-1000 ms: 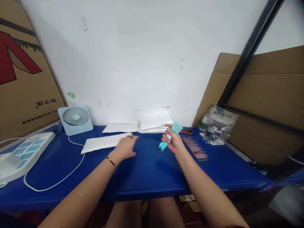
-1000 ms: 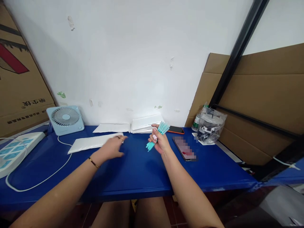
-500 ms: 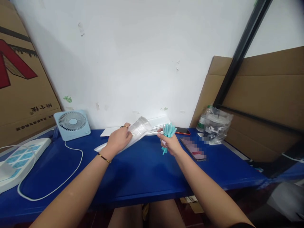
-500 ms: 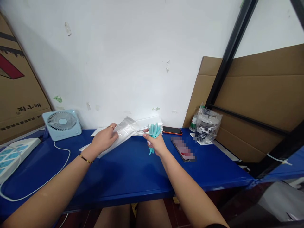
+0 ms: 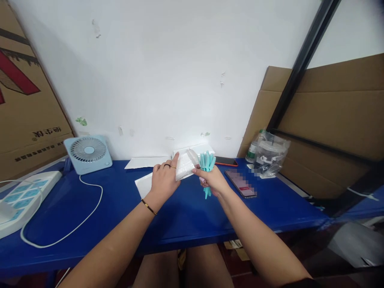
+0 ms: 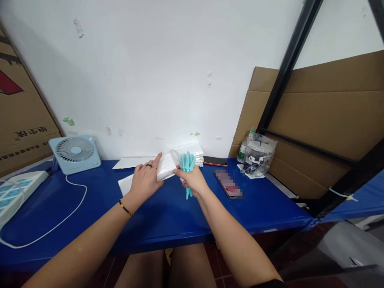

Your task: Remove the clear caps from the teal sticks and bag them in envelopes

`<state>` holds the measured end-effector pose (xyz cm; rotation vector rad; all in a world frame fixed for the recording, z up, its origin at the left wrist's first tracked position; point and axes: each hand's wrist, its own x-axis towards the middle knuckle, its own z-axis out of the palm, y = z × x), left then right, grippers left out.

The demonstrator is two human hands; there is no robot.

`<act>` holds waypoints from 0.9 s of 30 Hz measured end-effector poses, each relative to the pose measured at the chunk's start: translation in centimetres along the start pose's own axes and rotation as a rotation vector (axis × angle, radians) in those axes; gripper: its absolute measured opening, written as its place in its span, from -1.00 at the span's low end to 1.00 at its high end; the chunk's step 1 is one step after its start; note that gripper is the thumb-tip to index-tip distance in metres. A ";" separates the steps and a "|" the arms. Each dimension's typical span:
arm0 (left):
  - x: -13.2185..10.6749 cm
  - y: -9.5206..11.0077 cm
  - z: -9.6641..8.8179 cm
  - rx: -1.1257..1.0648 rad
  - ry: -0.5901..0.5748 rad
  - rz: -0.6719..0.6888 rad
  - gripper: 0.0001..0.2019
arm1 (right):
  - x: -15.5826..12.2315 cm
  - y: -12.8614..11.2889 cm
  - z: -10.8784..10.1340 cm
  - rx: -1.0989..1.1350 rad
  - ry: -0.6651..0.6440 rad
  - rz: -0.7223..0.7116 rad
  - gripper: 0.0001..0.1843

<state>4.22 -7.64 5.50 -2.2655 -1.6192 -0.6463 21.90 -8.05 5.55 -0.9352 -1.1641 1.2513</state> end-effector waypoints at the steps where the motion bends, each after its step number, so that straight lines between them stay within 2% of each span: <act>1: 0.0 0.0 0.4 -0.004 -0.033 -0.014 -0.17 | -0.1 -0.3 -0.4 0.073 0.001 -0.024 -0.71; 5: -0.1 -0.2 1.8 -0.068 -0.136 0.020 -0.28 | 0.7 -1.2 -2.5 0.499 0.175 -0.221 -0.79; 7: -0.1 0.0 2.3 -0.121 -0.147 0.076 -0.33 | 1.4 -0.9 -3.4 0.621 0.264 -0.228 -0.74; 10: -0.2 0.8 2.5 -0.196 -0.106 0.145 -0.36 | 2.3 0.5 -3.6 0.639 0.319 -0.164 -0.75; 15: -0.1 1.7 2.4 -0.298 -0.042 0.159 -0.34 | 2.5 2.5 -1.7 0.542 0.234 -0.133 -0.71; 21: 0.1 2.7 2.5 -0.286 0.004 0.085 -0.34 | 1.0 2.5 1.8 0.120 0.140 -0.264 -0.63; 24: 0.3 3.5 2.8 -0.259 0.052 0.015 -0.51 | 0.6 2.2 3.6 -0.017 0.113 -0.286 -0.64; 27: 0.7 3.7 3.2 -0.307 0.028 -0.037 -0.69 | 0.7 1.3 4.6 -0.148 0.078 -0.248 -0.63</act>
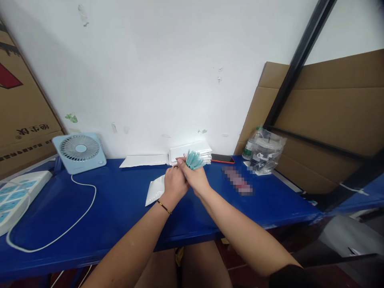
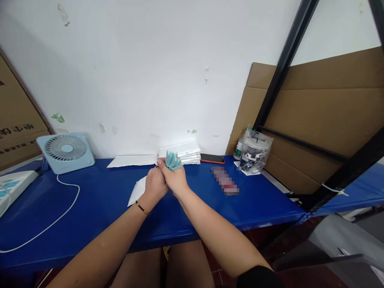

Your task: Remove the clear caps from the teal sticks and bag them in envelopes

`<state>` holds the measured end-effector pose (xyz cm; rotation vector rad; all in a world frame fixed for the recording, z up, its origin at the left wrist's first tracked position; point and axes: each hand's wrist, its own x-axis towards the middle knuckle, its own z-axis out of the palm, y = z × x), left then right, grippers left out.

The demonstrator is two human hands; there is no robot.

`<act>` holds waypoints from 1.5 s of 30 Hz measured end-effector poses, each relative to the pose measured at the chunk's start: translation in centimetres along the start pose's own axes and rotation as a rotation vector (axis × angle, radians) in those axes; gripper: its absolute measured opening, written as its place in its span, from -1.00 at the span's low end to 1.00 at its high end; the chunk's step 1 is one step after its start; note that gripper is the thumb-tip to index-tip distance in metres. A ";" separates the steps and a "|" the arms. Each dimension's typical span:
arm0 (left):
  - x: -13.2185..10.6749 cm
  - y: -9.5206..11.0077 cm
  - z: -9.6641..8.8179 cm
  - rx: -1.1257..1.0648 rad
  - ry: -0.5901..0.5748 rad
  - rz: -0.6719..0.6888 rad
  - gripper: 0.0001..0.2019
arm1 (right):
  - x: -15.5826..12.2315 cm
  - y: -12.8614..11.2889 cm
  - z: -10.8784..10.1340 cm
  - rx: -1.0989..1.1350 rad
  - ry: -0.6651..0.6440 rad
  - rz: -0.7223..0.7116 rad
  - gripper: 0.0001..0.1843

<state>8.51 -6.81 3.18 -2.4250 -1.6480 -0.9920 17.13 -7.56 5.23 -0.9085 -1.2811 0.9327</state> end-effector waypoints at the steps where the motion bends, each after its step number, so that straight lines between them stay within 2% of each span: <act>1: 0.2 -0.2 0.0 -0.043 -0.010 -0.014 -0.71 | 0.2 -0.4 -0.1 -0.036 -0.040 0.021 -0.60; 4: 0.9 -1.2 -0.2 -0.251 -0.020 -0.004 -0.72 | 0.9 -1.8 -1.2 -0.074 -0.162 0.042 -0.29; 6: 1.6 -1.8 -0.6 -0.426 -0.073 0.063 -0.72 | 1.4 -3.0 -2.3 -0.108 -0.150 -0.057 -0.11; 7: 1.9 -2.0 -0.9 -0.519 -0.120 0.099 -0.72 | 1.7 -3.6 -2.8 -0.148 -0.122 -0.145 -0.09; 8: 2.3 -2.1 -1.3 -0.613 -0.174 0.128 -0.71 | 1.9 -4.3 -3.2 -0.201 -0.098 -0.248 -0.12; 10: 3.2 -1.9 -2.3 -0.772 -0.288 0.169 -0.68 | 2.3 -5.8 -3.7 -0.325 -0.106 -0.443 -0.35; 12: 4.0 -1.5 -3.3 -0.862 -0.384 0.205 -0.67 | 2.6 -7.2 -3.8 -0.436 -0.189 -0.548 -0.64; 13: 4.3 -1.3 -3.8 -0.882 -0.414 0.232 -0.67 | 2.7 -7.8 -3.7 -0.474 -0.251 -0.561 -0.68; 16: 5.0 -1.1 -4.9 -0.922 -0.429 0.293 -0.70 | 2.8 -9.2 -3.9 -0.498 -0.472 -0.511 -0.61; 18: 5.3 -1.4 -5.1 -0.972 -0.434 0.298 -0.69 | 3.0 -9.6 -4.6 -0.488 -0.562 -0.514 -0.64; 22: 5.1 -2.4 -6.1 -1.090 -0.502 0.304 -0.49 | 3.0 -10.0 -7.0 -0.576 -0.537 -0.623 -0.70; 25: 2.7 -2.6 -7.6 -0.978 -0.469 0.371 -0.45 | 1.0 -10.1 -8.2 -0.618 -0.586 -0.614 -0.83; 27: -0.5 -2.6 -8.6 -0.815 -0.278 0.407 -0.49 | -1.9 -9.6 -8.4 -0.644 -0.679 -0.599 -0.86; 29: -4.8 -2.6 -8.8 -0.653 -0.206 0.478 -0.59 | -5.5 -8.1 -8.1 -0.707 -0.775 -0.627 -0.93; 31: -9.4 -2.8 -8.2 -0.470 -0.261 0.492 -0.74 | -9.1 -5.7 -7.7 -0.815 -0.837 -0.624 -0.94; 33: -13.5 -3.0 -6.9 -0.333 -0.297 0.463 -0.69 | -12.0 -2.8 -7.5 -0.878 -0.849 -0.597 -0.92; 34: -15.2 -3.2 -6.1 -0.288 -0.270 0.454 -0.66 | -13.0 -1.4 -7.4 -0.882 -0.841 -0.572 -0.90; 36: -17.6 -3.6 -4.6 -0.228 -0.139 0.463 -0.57 | -14.4 0.7 -7.4 -0.836 -0.781 -0.487 -0.88; 38: -18.9 -3.9 -3.5 -0.210 0.047 0.529 -0.48 | -15.0 1.7 -7.3 -0.774 -0.682 -0.394 -0.88; 40: -19.4 -4.0 -3.0 -0.161 0.141 0.598 -0.49 | -15.1 2.0 -7.3 -0.727 -0.587 -0.332 -0.82; 42: -19.4 -4.1 -2.9 -0.097 0.145 0.639 -0.54 | -15.1 1.9 -7.3 -0.704 -0.530 -0.338 -0.74; 45: -19.1 -4.1 -2.8 -0.049 0.128 0.632 -0.56 | -15.2 2.1 -7.5 -0.751 -0.455 -0.458 -0.70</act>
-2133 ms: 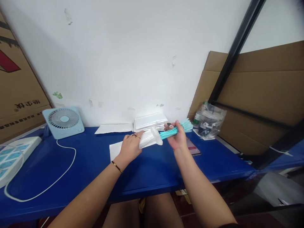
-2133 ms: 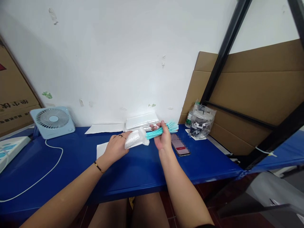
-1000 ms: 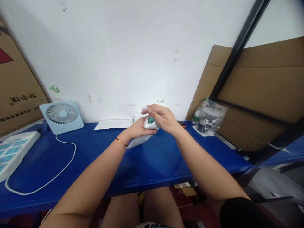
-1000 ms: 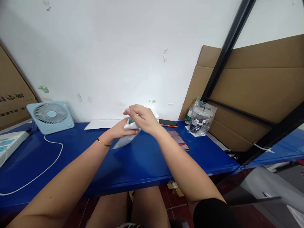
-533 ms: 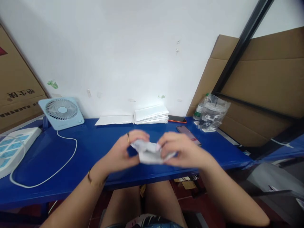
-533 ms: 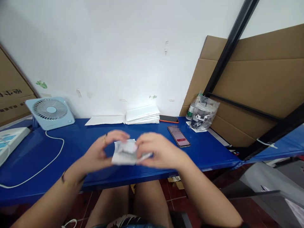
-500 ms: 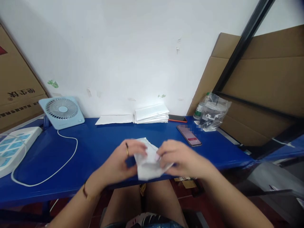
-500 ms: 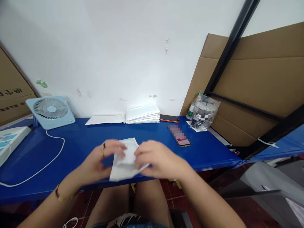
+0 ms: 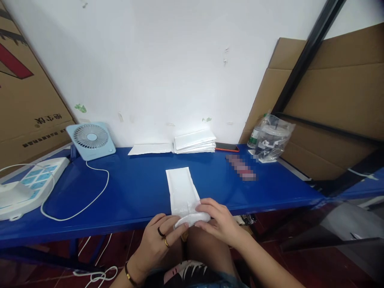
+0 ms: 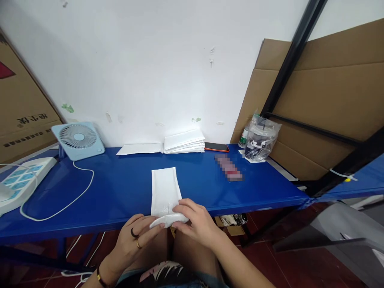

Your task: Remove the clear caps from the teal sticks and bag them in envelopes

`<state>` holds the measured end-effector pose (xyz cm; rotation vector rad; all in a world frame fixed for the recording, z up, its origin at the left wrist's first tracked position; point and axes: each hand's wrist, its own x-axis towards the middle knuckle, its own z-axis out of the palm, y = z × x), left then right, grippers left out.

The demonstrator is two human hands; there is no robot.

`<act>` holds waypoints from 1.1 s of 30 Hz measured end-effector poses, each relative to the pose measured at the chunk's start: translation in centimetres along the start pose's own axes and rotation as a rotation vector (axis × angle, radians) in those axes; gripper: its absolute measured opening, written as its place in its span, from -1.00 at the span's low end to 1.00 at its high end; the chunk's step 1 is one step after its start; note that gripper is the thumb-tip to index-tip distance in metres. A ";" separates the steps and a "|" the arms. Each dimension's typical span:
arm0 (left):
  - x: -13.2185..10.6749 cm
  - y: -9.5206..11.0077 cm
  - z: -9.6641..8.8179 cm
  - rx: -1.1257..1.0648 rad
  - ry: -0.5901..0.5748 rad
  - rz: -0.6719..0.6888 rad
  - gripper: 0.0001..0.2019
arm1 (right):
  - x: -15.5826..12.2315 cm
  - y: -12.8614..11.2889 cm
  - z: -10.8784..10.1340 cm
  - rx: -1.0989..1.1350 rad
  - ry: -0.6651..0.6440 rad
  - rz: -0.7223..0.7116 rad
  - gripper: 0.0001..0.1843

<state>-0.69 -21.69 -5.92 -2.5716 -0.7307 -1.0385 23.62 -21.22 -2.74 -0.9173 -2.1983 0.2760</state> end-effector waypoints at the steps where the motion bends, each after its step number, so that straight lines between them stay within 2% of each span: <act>1: 0.1 -0.1 0.0 0.008 0.003 -0.015 -0.55 | -0.1 0.1 0.0 -0.061 0.029 -0.035 -0.70; 6: 0.6 -0.2 0.0 0.027 0.009 -0.080 -0.65 | -0.9 -0.2 0.5 -0.363 0.169 -0.248 -0.58; 9: 0.9 0.0 -0.2 0.050 0.036 -0.110 -0.72 | -1.3 -0.7 1.0 -0.470 0.242 -0.302 -0.59; 11: 1.3 0.2 -0.3 0.059 0.045 -0.135 -0.73 | -1.0 -1.0 1.1 -0.530 0.219 -0.290 -0.70; 13: 2.1 0.1 -0.4 0.037 0.056 -0.175 -0.73 | 0.0 -1.2 0.6 -0.556 0.134 -0.290 -0.77; 15: 3.3 -0.7 -0.6 -0.015 0.067 -0.232 -0.69 | 1.9 -1.4 -0.7 -0.544 0.068 -0.325 -0.79; 16: 4.0 -1.5 -0.7 -0.048 0.069 -0.269 -0.64 | 3.1 -1.5 -1.6 -0.529 0.079 -0.336 -0.80; 19: 6.2 -5.3 -1.4 -0.145 0.044 -0.446 -0.38 | 7.1 -2.2 -4.8 -0.388 0.162 -0.311 -0.81; 22: 7.5 -10.3 -2.3 -0.335 -0.046 -0.656 -0.44 | 10.9 -2.1 -6.8 -0.148 0.267 -0.142 -0.82; 24: 7.6 -13.7 -3.0 -0.641 -0.230 -0.772 -0.61 | 13.2 -0.7 -6.7 -0.028 0.344 0.022 -0.81; 26: 7.3 -17.0 -3.5 -0.874 -0.250 -0.914 -0.61 | 15.5 1.8 -5.4 0.103 0.368 0.203 -0.78; 29: 6.8 -22.1 -3.9 -0.983 -0.042 -1.144 -0.44 | 19.3 6.3 -2.0 0.301 0.345 0.419 -0.68; 31: 6.8 -25.9 -4.0 -0.868 0.160 -1.272 -0.35 | 22.3 8.8 0.7 0.303 0.284 0.478 -0.71; 33: 7.1 -29.5 -3.7 -0.624 0.280 -1.303 -0.39 | 25.2 10.6 3.2 0.203 0.170 0.501 -0.80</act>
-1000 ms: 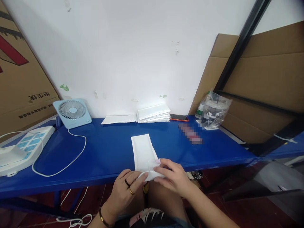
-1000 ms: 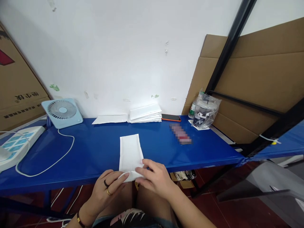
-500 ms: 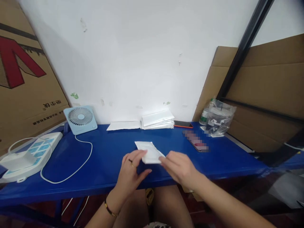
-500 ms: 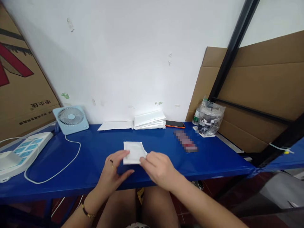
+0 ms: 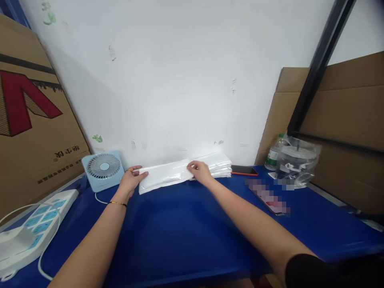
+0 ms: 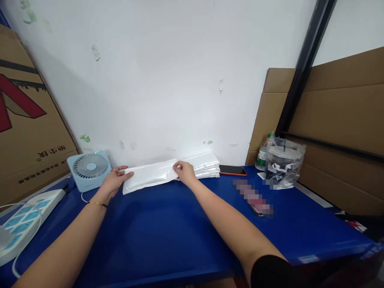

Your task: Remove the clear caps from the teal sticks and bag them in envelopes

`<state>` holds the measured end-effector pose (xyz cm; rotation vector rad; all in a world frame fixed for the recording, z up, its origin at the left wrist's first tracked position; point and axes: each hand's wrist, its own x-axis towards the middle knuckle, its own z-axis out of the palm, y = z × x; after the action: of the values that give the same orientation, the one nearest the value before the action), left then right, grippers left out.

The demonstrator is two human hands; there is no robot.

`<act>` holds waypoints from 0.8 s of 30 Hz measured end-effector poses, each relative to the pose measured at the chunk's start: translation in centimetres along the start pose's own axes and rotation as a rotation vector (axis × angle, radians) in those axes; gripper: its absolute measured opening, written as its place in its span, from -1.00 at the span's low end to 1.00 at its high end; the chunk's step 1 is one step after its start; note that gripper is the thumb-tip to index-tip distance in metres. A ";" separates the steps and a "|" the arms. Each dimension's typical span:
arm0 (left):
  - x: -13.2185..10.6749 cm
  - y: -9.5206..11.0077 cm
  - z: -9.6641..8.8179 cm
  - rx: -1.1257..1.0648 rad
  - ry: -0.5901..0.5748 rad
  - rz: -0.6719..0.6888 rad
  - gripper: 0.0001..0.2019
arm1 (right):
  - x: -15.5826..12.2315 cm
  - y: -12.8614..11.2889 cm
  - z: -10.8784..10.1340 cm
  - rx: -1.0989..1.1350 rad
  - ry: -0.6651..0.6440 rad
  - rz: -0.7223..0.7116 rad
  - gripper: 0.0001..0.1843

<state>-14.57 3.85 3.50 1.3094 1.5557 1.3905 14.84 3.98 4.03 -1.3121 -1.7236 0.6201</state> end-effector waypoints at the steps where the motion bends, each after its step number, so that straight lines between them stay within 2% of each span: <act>1: 1.6 -0.2 -0.1 0.099 0.073 0.032 -0.42 | 1.3 0.2 1.3 -0.078 -0.035 0.009 -0.78; 4: 4.4 -1.1 0.4 0.478 0.192 0.155 -0.41 | 4.0 0.3 4.4 -0.172 -0.063 0.006 -0.76; 5: 4.7 -1.6 1.0 0.615 0.189 0.216 -0.39 | 4.3 0.4 5.0 -0.201 -0.070 -0.005 -0.77; 7: 4.3 -2.7 2.3 0.860 0.076 0.358 -0.33 | 4.5 0.8 5.0 -0.258 -0.090 -0.030 -0.78; 8: 3.9 -3.2 3.1 0.947 -0.033 0.414 -0.30 | 4.3 1.0 4.4 -0.286 -0.098 -0.051 -0.76; 10: 2.9 -4.3 4.4 1.041 -0.254 0.464 -0.28 | 3.9 1.8 2.0 -0.362 -0.071 -0.089 -0.71; 12: 2.4 -5.0 5.2 1.073 -0.337 0.464 -0.33 | 3.6 3.0 -1.8 -0.541 0.079 -0.109 -0.61; 14: 2.3 -5.5 5.5 1.085 -0.324 0.458 -0.40 | 3.6 4.5 -5.9 -0.669 0.321 0.075 -0.49; 15: 2.5 -5.6 5.6 1.090 -0.317 0.457 -0.42 | 3.6 5.3 -7.7 -0.690 0.394 0.193 -0.43; 16: 2.6 -5.6 5.6 1.095 -0.314 0.453 -0.43 | 3.7 6.1 -9.3 -0.684 0.405 0.302 -0.40; 18: 2.6 -5.5 5.6 1.106 -0.309 0.434 -0.41 | 3.8 7.2 -11.3 -0.621 0.376 0.390 -0.41; 20: 2.1 -4.9 5.9 1.108 -0.252 0.415 -0.31 | 3.8 7.5 -11.9 -0.533 0.409 0.328 -0.48; 22: 0.9 -3.8 7.0 1.082 -0.157 0.436 -0.11 | 3.5 6.8 -11.7 -0.404 0.490 0.153 -0.55; 24: -0.9 -2.1 8.8 1.020 -0.106 0.518 0.06 | 2.6 5.4 -11.0 -0.208 0.522 -0.049 -0.61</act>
<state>-6.61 5.84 -0.50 2.4685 2.0213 0.7078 26.77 7.02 6.21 -1.4165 -1.4027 0.0524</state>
